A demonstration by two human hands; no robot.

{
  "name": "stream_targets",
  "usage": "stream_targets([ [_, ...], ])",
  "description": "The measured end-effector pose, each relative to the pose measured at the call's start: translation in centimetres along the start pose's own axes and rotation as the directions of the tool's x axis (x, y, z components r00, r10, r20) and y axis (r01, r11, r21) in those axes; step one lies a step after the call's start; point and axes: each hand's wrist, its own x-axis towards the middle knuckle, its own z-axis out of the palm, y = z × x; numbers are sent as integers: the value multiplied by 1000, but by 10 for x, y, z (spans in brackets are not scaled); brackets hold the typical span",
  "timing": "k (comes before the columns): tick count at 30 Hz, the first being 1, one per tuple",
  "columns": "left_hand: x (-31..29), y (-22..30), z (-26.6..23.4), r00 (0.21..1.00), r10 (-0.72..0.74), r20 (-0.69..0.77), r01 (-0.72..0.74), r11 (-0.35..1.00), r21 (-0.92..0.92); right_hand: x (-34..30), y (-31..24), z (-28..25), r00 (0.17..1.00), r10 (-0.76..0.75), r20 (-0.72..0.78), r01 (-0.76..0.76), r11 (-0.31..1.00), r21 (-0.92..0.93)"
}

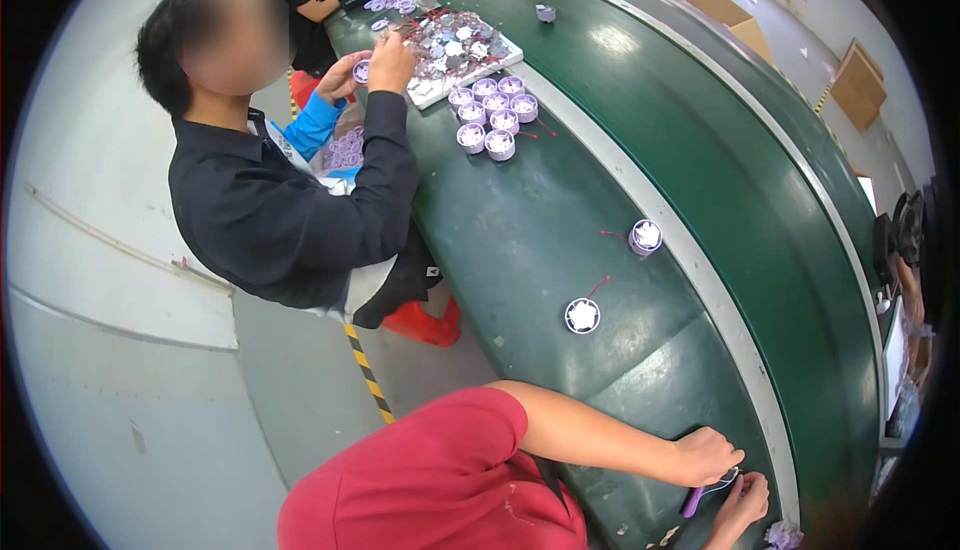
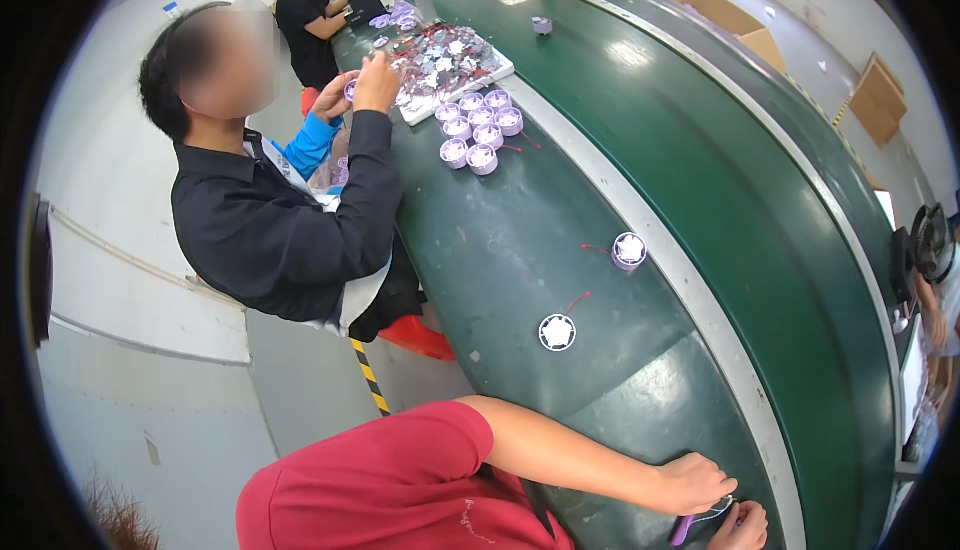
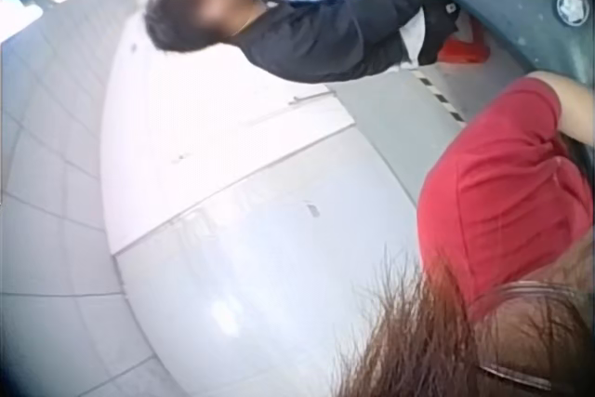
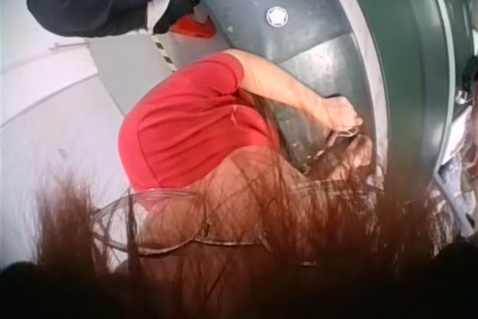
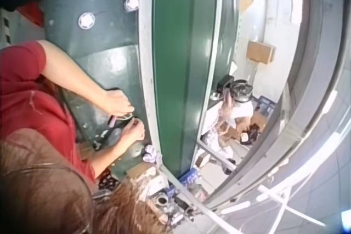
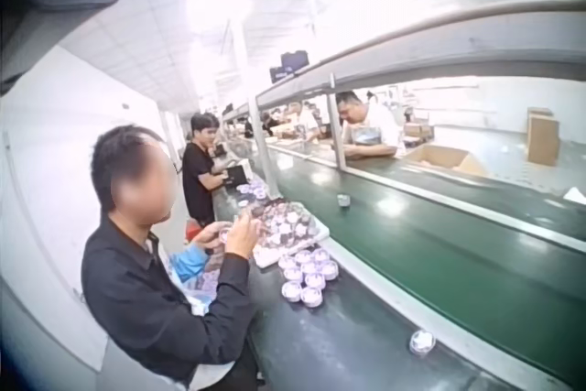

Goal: Assembling small electronic components on a factory production line.

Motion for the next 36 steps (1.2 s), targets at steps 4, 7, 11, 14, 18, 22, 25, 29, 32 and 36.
stream_targets([
  [4,4,6,0,995,-22,-98,14,996,-87,-3,-10,-8,981,-100,-167,89,993,-72],
  [7,7,8,-9,985,-112,-133,102,992,-77,0,-19,-5,970,228,-90,-212,965,156],
  [11,-2,-11,-19,975,-158,-159,126,973,-191,4,-41,4,992,91,-90,-78,986,146],
  [14,1,-5,-23,968,-247,-41,232,947,-221,3,-48,-3,982,153,-111,-129,971,199],
  [18,4,-3,-21,979,-183,-87,164,969,-185,3,-50,-9,961,150,-230,-93,965,243],
  [22,4,2,-24,983,-160,-95,140,972,-190,2,-50,-9,950,193,-244,-109,941,320],
  [25,8,1,-24,980,-175,-93,154,967,-201,2,-47,-4,956,194,-218,-97,916,390],
  [29,7,2,-25,977,-198,-81,176,961,-215,-1,-49,0,944,266,-197,-133,850,510],
  [32,5,3,-25,975,-214,-65,196,956,-217,-4,-48,5,945,268,-187,-143,854,500],
  [36,5,2,-26,979,-191,-63,179,969,-169,1,-49,4,946,228,-230,-109,893,437],
])
